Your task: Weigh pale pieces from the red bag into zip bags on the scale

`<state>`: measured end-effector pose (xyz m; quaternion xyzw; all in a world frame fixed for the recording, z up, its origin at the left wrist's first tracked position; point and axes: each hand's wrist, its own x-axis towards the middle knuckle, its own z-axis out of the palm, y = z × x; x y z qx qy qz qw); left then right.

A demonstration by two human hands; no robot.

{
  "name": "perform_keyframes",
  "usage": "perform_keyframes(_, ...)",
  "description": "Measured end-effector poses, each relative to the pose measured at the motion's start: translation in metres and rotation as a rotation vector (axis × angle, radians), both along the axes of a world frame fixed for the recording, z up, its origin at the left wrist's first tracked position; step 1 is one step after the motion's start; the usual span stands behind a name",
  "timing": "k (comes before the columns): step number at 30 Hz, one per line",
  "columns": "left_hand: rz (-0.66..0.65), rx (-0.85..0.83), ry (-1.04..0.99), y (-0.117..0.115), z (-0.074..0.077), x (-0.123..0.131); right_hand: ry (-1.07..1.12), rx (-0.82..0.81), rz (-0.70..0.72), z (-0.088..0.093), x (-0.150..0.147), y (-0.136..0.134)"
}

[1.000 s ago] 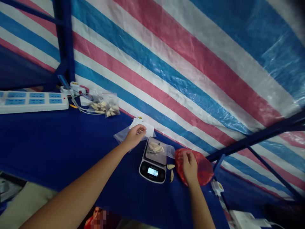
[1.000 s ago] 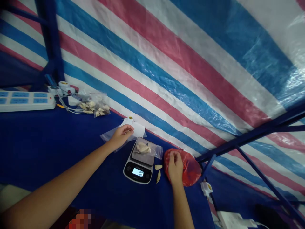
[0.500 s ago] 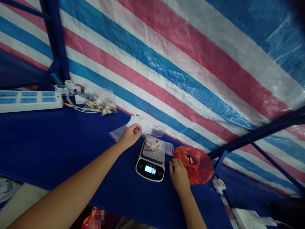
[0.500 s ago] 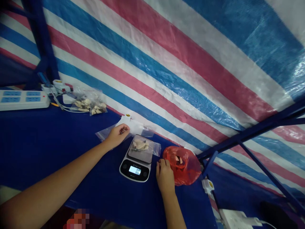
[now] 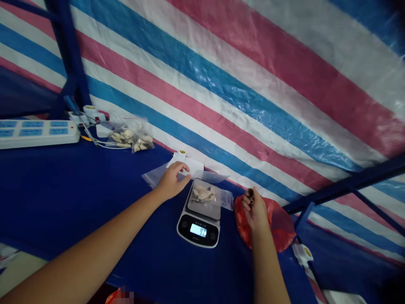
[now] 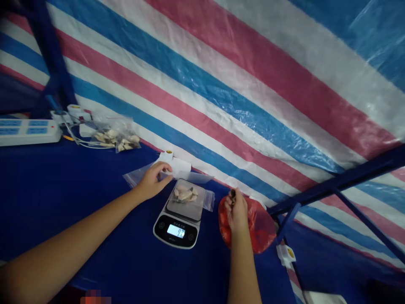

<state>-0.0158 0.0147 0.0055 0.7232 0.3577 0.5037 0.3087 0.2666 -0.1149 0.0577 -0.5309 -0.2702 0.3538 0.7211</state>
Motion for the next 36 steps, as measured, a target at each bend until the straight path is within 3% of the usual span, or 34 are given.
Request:
perform_keyframes(3,-0.093,0.030,0.016,-0.003,0.007,-0.001,-0.064,0.004,-0.004,-0.017,0.000,-0.001)
perform_keyframes(6,-0.281,-0.035,0.040,-0.006,0.010,0.001,-0.105,0.009,-0.024,-0.016,0.002,-0.006)
perform_keyframes(9,-0.326,-0.111,0.042,-0.006,0.005,0.008,-0.092,0.011,-0.024,-0.010,0.001,-0.007)
perform_keyframes(13,-0.183,-0.236,-0.059,0.002,-0.003,0.013,-0.129,0.012,-0.043,-0.010,-0.003,-0.006)
perform_keyframes(18,0.180,-0.337,-0.188,0.020,-0.004,0.004,-0.125,-0.045,-0.076,-0.013,-0.001,-0.005)
perform_keyframes(22,0.237,-0.454,-0.092,0.029,-0.006,-0.006,0.131,-0.094,0.053,-0.012,0.004,-0.007)
perform_keyframes(26,0.298,-0.271,0.127,0.030,-0.012,-0.010,0.415,-0.053,0.259,-0.007,0.008,-0.011)
perform_keyframes(30,0.393,-0.051,0.286,0.025,-0.009,-0.015,0.407,-0.059,0.233,-0.008,0.006,-0.010)
perform_keyframes(33,0.388,0.055,0.292,0.005,0.012,-0.017,0.369,-0.086,0.212,-0.014,0.001,-0.006)
perform_keyframes(36,0.126,0.217,0.195,-0.036,0.041,-0.001,0.363,-0.112,0.200,-0.021,-0.004,-0.002)
